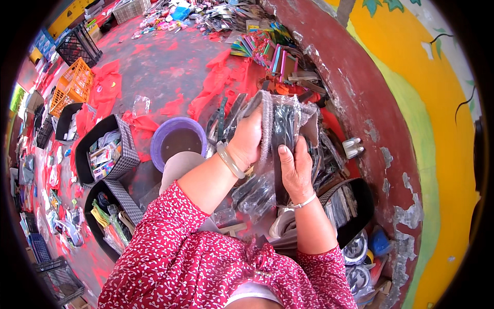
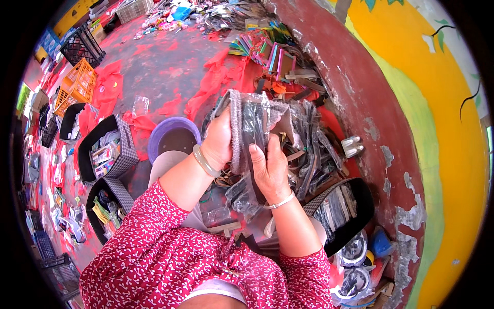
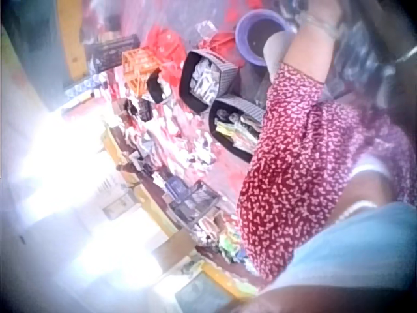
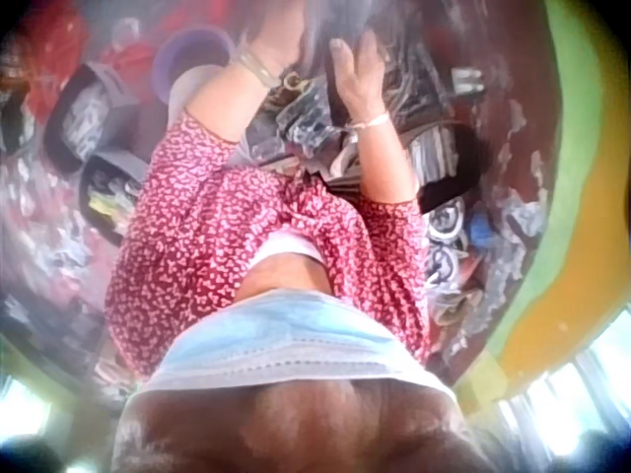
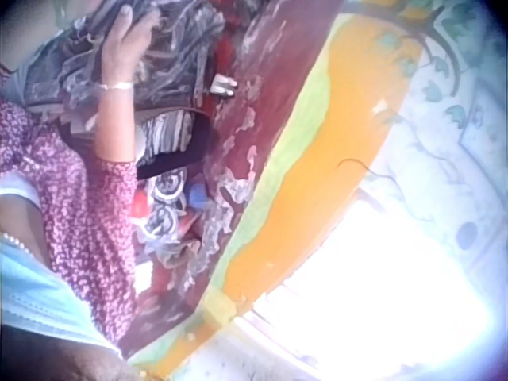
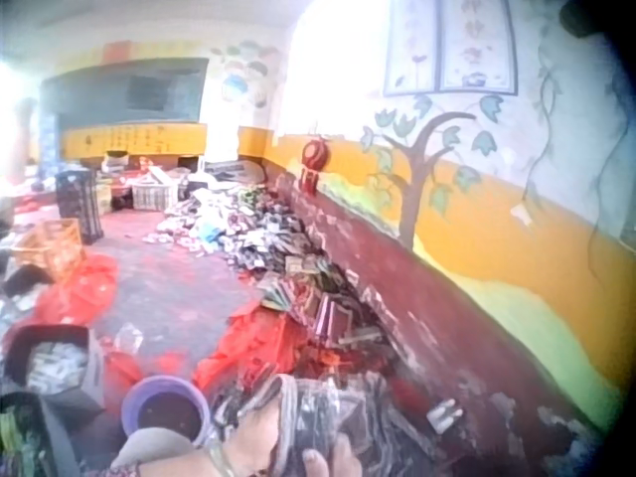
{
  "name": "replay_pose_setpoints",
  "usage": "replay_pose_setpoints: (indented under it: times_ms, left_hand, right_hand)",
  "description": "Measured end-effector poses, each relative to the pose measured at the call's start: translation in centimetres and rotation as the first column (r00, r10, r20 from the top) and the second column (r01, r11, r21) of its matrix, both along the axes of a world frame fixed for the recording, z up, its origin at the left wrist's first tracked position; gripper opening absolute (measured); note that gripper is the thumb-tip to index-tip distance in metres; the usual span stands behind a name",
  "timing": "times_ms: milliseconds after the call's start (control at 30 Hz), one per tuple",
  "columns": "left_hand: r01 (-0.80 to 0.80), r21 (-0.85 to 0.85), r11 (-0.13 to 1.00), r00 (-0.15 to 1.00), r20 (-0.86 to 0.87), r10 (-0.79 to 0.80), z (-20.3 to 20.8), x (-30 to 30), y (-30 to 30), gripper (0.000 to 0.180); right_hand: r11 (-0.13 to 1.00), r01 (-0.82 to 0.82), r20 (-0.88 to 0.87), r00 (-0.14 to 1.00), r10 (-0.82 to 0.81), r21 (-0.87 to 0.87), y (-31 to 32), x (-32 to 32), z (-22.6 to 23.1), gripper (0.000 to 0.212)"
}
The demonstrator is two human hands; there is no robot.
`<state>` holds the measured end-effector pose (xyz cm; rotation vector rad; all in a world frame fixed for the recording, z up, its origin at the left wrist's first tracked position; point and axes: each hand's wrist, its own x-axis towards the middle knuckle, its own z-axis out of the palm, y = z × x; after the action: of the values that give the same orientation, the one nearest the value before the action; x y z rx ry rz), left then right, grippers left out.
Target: The person sits on the floor and uses a cloth to wipe down plastic-wrapped items. They pick up items one at a time, wipe the surfaces with the cloth, and place them into a black bin.
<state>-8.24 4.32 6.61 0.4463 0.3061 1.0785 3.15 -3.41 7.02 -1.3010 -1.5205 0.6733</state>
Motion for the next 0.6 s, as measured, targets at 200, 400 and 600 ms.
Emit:
replay_pose_setpoints:
  times_ms: [200,400,600]
  left_hand:
    - [0.007,-0.037,0.999,0.996,0.085,-0.004,0.4,-0.1,0.5,0.033]
    - [-0.132,0.055,0.99,0.99,-0.045,0.135,0.3,-0.3,0.5,0.032]
    - [-0.108,-0.011,0.994,0.985,0.135,0.108,1.6,-2.5,2.7,0.051]
  right_hand:
    - [0.999,0.032,-0.037,0.999,-0.032,0.003,-0.2,0.2,-0.6,0.024]
    - [0.997,0.048,-0.014,0.999,-0.047,0.062,-0.1,-0.2,0.2,0.024]
    - [0.999,0.018,-0.239,0.971,-0.011,0.026,-0.2,0.5,-1.2,0.024]
